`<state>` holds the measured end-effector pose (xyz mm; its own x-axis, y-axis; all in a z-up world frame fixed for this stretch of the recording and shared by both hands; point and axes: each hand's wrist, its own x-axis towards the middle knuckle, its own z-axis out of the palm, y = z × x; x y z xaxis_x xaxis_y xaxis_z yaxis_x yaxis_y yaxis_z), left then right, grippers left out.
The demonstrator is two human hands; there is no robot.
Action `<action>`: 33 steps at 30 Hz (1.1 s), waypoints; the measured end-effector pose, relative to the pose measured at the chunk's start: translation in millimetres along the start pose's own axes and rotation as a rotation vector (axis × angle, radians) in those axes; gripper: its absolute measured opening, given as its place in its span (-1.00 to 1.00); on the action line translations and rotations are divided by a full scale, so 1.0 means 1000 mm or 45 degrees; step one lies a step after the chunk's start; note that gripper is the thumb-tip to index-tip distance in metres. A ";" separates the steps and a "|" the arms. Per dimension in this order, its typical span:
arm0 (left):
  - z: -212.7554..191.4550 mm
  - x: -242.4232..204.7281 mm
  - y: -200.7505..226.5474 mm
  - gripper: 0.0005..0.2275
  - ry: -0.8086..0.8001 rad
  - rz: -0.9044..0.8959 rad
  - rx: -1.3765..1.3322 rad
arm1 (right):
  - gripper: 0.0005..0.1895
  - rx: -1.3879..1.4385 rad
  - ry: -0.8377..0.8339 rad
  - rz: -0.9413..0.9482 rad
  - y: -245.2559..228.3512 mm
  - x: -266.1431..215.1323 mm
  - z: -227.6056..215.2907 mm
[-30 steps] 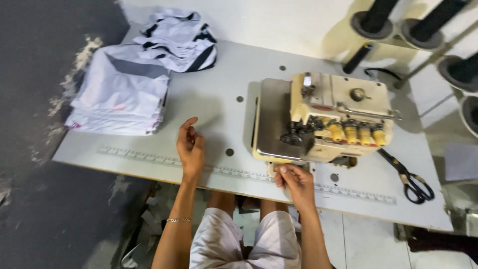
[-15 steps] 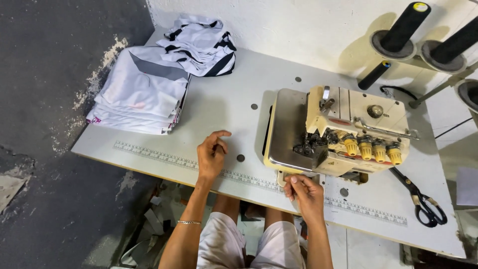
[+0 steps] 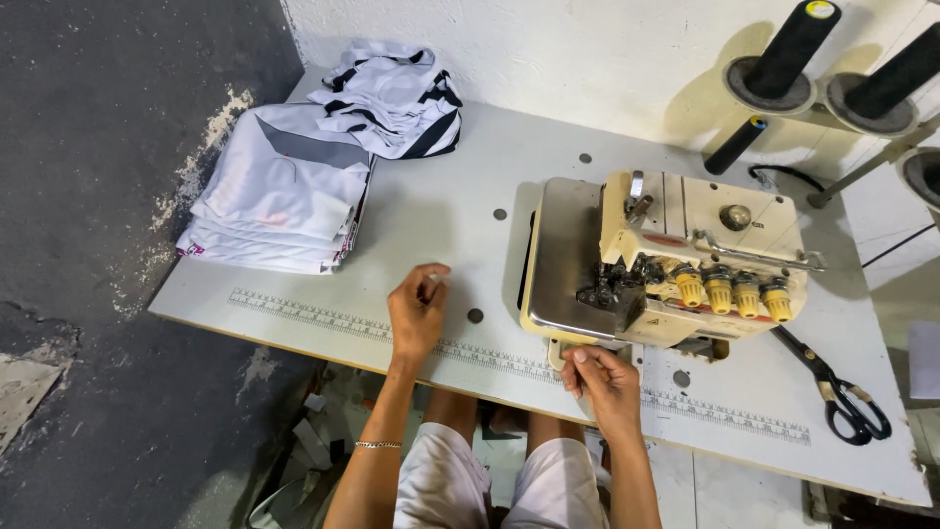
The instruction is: Using an industrial overlock sewing machine to finish the edges of white fabric garment components.
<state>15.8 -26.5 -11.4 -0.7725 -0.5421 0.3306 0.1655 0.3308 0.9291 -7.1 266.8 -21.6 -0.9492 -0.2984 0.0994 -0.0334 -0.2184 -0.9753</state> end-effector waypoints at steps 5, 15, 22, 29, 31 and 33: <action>0.002 -0.003 0.005 -0.79 -0.085 0.088 0.073 | -0.76 -0.021 0.008 -0.006 -0.006 -0.001 0.004; 0.008 0.000 -0.006 -0.72 -0.173 0.219 0.143 | -0.73 -0.064 -0.009 0.018 -0.018 -0.001 0.010; 0.007 -0.003 0.003 -0.70 -0.034 0.045 0.160 | -0.73 -0.063 0.001 -0.017 -0.010 0.000 0.006; 0.010 -0.005 0.004 -0.54 -0.154 0.117 0.267 | -0.73 -0.064 0.026 -0.022 -0.014 -0.001 0.008; 0.009 -0.005 0.003 -0.55 -0.123 0.082 0.212 | -0.73 -0.046 0.046 0.007 -0.012 -0.002 0.009; 0.009 -0.006 0.001 -0.55 -0.128 0.040 0.159 | -0.73 -0.078 0.054 0.014 -0.011 -0.002 0.008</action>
<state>14.8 -15.8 -13.4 -0.8267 -0.4521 0.3350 0.1178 0.4431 0.8887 -2.4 262.9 -9.2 -0.9620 -0.2606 0.0816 -0.0409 -0.1577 -0.9866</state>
